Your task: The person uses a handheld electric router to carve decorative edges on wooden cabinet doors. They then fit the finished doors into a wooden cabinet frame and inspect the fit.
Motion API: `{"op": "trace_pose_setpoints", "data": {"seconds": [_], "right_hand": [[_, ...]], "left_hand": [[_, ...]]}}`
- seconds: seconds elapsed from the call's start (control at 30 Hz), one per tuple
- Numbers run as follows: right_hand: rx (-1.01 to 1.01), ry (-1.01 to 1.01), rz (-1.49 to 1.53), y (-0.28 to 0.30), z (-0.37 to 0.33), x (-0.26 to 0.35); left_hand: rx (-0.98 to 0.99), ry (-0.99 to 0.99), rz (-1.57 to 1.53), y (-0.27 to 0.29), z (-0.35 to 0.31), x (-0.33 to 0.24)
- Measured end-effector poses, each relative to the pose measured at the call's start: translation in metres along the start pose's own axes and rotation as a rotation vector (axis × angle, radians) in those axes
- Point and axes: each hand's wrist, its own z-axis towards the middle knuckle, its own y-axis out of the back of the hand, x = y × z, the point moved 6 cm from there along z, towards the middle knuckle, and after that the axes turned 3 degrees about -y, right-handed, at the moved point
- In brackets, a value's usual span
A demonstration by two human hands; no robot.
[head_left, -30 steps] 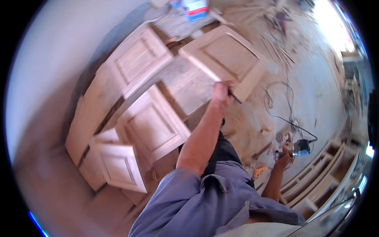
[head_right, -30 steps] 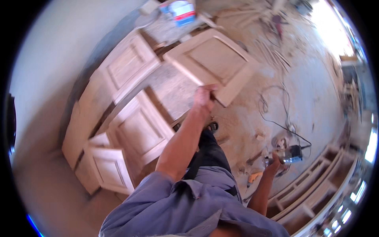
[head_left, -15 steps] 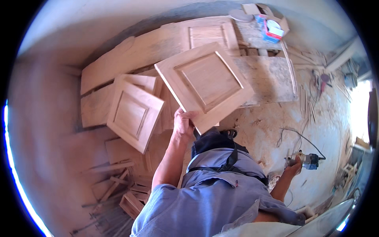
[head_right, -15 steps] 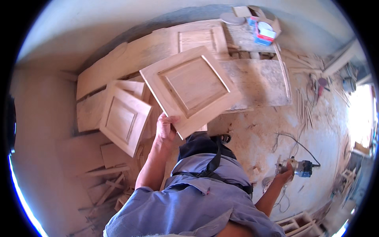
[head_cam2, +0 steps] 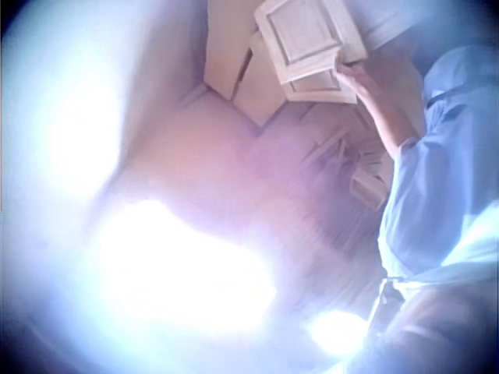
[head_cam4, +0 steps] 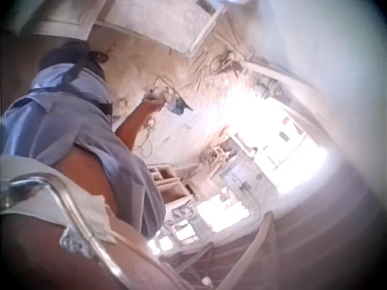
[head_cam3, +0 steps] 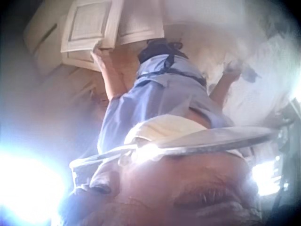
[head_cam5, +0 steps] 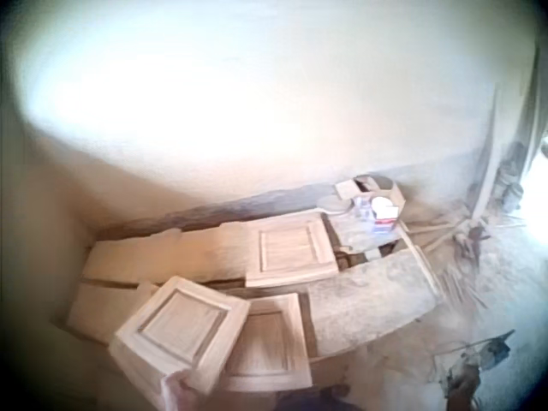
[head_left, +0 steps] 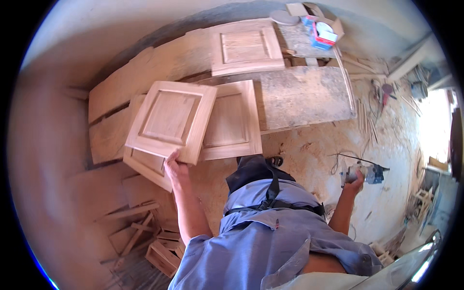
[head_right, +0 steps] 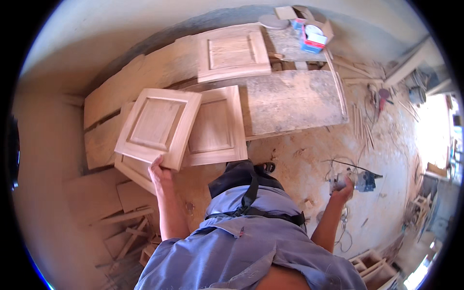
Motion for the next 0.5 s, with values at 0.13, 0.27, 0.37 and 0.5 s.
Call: {"op": "trace_pose_setpoints", "data": {"seconds": [0.13,0.27,0.37,0.5], "right_hand": [[-0.062,-0.058,0.031,-0.007,-0.014,-0.01],[-0.146,-0.124,0.146,0.009,0.002,-0.035],[-0.182,-0.105,0.177,0.028,0.016,-0.047],[-0.326,-0.094,0.15,0.004,-0.005,-0.05]], "left_hand": [[-0.108,0.108,0.231,0.0,0.017,-0.009],[-0.316,-0.075,0.722,-0.027,0.027,-0.059],[-0.086,-0.741,0.889,-0.165,0.008,-0.059],[0.466,-0.571,0.883,-0.329,0.086,0.028]]}}
